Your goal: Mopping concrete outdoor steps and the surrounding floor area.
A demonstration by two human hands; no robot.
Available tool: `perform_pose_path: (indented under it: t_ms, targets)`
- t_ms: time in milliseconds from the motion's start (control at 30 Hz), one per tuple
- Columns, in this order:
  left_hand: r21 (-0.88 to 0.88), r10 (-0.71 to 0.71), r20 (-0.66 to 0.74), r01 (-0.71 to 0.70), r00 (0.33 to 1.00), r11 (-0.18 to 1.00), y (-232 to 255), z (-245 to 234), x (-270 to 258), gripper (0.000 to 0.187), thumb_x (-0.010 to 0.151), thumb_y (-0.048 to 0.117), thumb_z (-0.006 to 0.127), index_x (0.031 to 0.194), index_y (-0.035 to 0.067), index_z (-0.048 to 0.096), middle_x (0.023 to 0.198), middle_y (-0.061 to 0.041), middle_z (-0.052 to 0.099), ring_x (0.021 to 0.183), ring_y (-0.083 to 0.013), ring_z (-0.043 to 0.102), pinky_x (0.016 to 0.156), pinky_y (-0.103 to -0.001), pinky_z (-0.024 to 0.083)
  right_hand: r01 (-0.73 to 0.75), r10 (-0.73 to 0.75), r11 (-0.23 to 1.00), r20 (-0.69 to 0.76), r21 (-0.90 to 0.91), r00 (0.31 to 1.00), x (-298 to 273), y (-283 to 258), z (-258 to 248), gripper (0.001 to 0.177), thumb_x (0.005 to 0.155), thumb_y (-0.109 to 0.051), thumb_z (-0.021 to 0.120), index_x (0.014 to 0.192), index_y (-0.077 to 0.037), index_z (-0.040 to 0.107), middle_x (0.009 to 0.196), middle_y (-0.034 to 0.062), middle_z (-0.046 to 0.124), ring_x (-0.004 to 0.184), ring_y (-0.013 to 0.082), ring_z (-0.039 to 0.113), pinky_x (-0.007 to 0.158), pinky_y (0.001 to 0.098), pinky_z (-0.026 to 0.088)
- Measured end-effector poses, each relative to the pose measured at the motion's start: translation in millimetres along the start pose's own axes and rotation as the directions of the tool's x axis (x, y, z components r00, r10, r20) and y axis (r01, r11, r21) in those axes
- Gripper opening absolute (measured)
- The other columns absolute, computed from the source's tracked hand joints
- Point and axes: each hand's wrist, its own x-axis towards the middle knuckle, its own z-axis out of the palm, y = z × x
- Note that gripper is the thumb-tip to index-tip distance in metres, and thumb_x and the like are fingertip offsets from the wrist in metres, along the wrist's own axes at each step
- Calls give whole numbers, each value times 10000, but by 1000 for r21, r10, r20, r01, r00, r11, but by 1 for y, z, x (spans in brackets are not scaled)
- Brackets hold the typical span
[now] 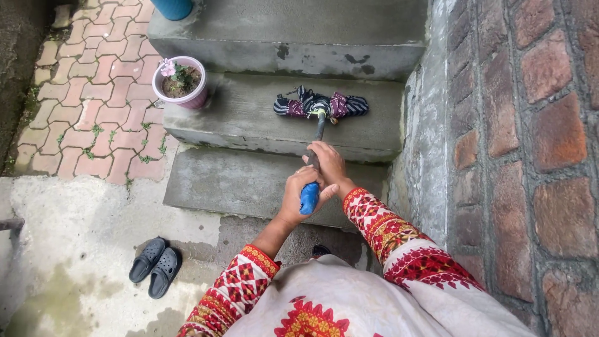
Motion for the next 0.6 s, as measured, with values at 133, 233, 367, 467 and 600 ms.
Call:
perform_pose_path:
  t_ms: [133,233,367,467,600]
  targets:
    - [-24,-17,9,17,1000,1000,13,-12,-32,358,815,259,877,725,46,604,720,-100,628,704,-270,631,710,-378,505,43,-44,999,-32,-32,999,-30,-25,2,291,881,-295,744,1085,-98,678,1202,119,674,1099,355,643,903,454,517]
    - [-49,-1,21,2,1000,999,24,-23,-58,359,814,253,877,721,46,599,720,-98,626,711,-269,631,713,-374,508,9,-9,998,-9,-55,1000,-54,-46,5,235,888,-269,733,1052,-115,664,1122,96,664,1062,357,644,878,467,517]
    - [-42,4,28,-2,1000,999,43,-38,-88,363,799,251,884,701,46,601,705,-103,622,690,-273,628,693,-375,509,-15,15,998,-16,-59,1000,-86,-71,11,217,874,-188,706,1072,-136,636,1115,73,639,1017,341,653,842,467,522]
    - [-43,-2,43,4,999,999,54,-46,-113,377,791,260,889,688,46,597,691,-102,621,670,-277,625,680,-380,508,-41,42,997,6,-64,999,-111,-87,13,230,865,-142,682,1089,-149,631,1125,59,633,1006,326,671,818,463,532]
    - [-62,48,55,-44,997,997,73,-50,-146,388,782,287,885,683,49,595,696,-97,631,686,-284,629,693,-389,514,-110,114,993,104,-43,988,-145,-121,0,292,795,-166,696,1076,-137,622,1109,80,612,940,342,676,755,477,536]
